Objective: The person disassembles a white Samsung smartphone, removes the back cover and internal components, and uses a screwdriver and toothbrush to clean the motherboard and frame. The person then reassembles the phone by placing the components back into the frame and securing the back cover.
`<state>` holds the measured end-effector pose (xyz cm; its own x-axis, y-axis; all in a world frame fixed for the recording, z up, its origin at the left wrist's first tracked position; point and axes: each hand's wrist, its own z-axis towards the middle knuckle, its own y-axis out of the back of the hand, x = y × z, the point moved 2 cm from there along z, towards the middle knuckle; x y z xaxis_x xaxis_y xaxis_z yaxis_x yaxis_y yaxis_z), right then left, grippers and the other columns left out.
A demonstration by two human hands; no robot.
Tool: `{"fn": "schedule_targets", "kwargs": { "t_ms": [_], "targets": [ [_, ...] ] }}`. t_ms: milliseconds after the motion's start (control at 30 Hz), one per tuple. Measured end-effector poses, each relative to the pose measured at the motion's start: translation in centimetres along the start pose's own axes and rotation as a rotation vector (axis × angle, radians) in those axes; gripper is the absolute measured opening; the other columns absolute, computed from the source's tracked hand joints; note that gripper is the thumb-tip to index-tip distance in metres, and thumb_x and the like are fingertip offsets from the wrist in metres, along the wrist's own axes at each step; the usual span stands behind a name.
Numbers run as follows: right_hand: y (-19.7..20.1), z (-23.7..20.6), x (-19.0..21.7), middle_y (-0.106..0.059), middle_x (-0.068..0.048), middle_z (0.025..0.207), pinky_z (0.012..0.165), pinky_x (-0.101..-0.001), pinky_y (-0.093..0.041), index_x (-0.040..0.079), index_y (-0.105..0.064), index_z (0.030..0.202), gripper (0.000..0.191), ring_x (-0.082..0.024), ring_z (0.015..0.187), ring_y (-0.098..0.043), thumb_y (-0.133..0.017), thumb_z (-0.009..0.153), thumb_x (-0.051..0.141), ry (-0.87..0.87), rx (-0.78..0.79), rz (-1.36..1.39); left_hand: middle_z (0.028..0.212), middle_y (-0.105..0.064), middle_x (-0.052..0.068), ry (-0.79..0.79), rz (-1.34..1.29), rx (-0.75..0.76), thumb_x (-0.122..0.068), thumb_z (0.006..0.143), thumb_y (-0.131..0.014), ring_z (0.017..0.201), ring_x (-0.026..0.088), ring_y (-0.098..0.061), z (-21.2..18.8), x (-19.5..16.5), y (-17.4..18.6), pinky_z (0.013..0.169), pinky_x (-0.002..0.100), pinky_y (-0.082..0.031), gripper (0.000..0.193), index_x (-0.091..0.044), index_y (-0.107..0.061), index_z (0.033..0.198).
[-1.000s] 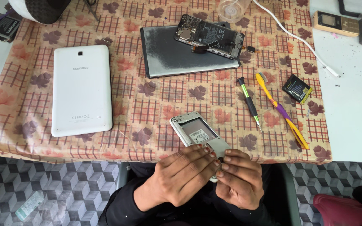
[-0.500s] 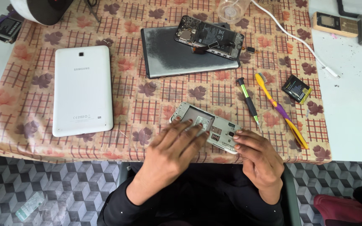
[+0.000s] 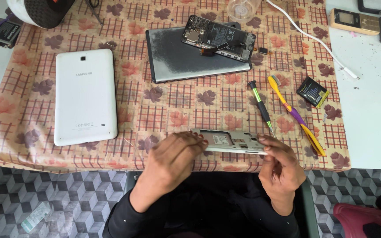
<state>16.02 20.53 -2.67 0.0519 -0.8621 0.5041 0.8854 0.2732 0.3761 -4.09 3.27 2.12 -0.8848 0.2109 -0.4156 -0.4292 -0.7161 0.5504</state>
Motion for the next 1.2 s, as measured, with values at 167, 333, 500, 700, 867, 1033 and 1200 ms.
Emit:
{"fn": "schedule_targets", "kwargs": {
  "t_ms": [167,333,500,700,867,1033,1200],
  "targets": [
    [0.1,-0.1,0.1,-0.069,-0.026,0.112,0.089,-0.0353,-0.064,-0.006,-0.053,0.114,0.012,-0.034,0.112,-0.073,-0.057,0.103,-0.010,-0.038,-0.002,0.020,0.107,-0.072,0.007,-0.051,0.022,0.029,0.001,0.086,-0.075,0.103,0.023,-0.073,-0.3,-0.4,0.9,0.090,0.034,-0.063,0.022,-0.001,-0.073,0.107],
    [0.6,0.4,0.2,-0.072,-0.022,0.115,0.084,-0.0274,-0.064,-0.005,-0.059,0.102,0.012,-0.033,0.115,-0.074,-0.062,0.096,-0.014,-0.050,0.082,0.039,0.111,-0.074,0.005,-0.021,-0.034,0.164,-0.009,0.088,-0.077,0.105,0.022,-0.072,-0.6,0.0,2.0,0.086,0.034,-0.063,0.018,-0.005,-0.075,0.105],
    [1.6,2.2,1.0,-0.072,-0.016,0.122,0.095,-0.0376,-0.065,0.005,-0.064,0.095,0.017,-0.032,0.120,-0.071,-0.068,0.087,-0.010,0.097,0.370,-0.032,0.133,-0.069,0.010,0.083,0.029,0.249,-0.028,0.080,-0.081,0.132,0.034,-0.055,-0.9,0.9,1.5,0.102,0.047,-0.052,0.020,-0.010,-0.075,0.088],
    [3.4,6.6,1.1,-0.074,-0.010,0.121,0.086,-0.0342,-0.064,0.010,-0.072,0.123,0.038,-0.025,0.105,-0.076,-0.063,0.089,-0.003,0.042,0.599,-0.183,0.143,-0.059,0.018,0.133,0.035,0.287,-0.032,0.085,-0.079,0.142,0.043,-0.044,-0.7,1.4,-0.7,0.115,0.056,-0.038,0.033,-0.006,-0.073,0.105],
    [1.6,12.5,-2.3,-0.074,-0.014,0.104,0.069,-0.0413,-0.061,0.009,-0.066,0.136,0.050,-0.025,0.071,-0.072,-0.079,0.088,0.017,-0.152,0.763,-0.490,0.144,-0.059,0.017,0.128,0.026,0.281,-0.034,0.087,-0.077,0.143,0.041,-0.046,-1.0,1.7,-1.0,0.118,0.056,-0.037,0.033,-0.008,-0.071,0.107],
    [-0.5,14.7,-5.4,-0.073,-0.012,0.098,0.065,-0.0387,-0.064,0.013,-0.037,0.154,0.084,-0.023,0.071,-0.074,-0.078,0.081,0.005,-0.361,0.971,-0.423,0.145,-0.057,0.017,0.117,0.074,0.305,-0.033,0.090,-0.073,0.143,0.041,-0.045,-1.2,1.7,-1.4,0.119,0.058,-0.033,0.035,-0.010,-0.069,0.116],
    [-0.5,15.7,-6.9,-0.068,-0.012,0.094,0.080,-0.0337,-0.062,0.014,-0.009,0.167,0.110,-0.021,0.087,-0.070,-0.072,0.082,-0.013,-0.296,0.642,0.156,0.149,-0.052,0.018,0.098,0.152,0.324,-0.032,0.094,-0.069,0.142,0.040,-0.044,-1.0,1.2,-1.9,0.120,0.060,-0.029,0.048,-0.017,-0.062,0.138]
  ]
}}
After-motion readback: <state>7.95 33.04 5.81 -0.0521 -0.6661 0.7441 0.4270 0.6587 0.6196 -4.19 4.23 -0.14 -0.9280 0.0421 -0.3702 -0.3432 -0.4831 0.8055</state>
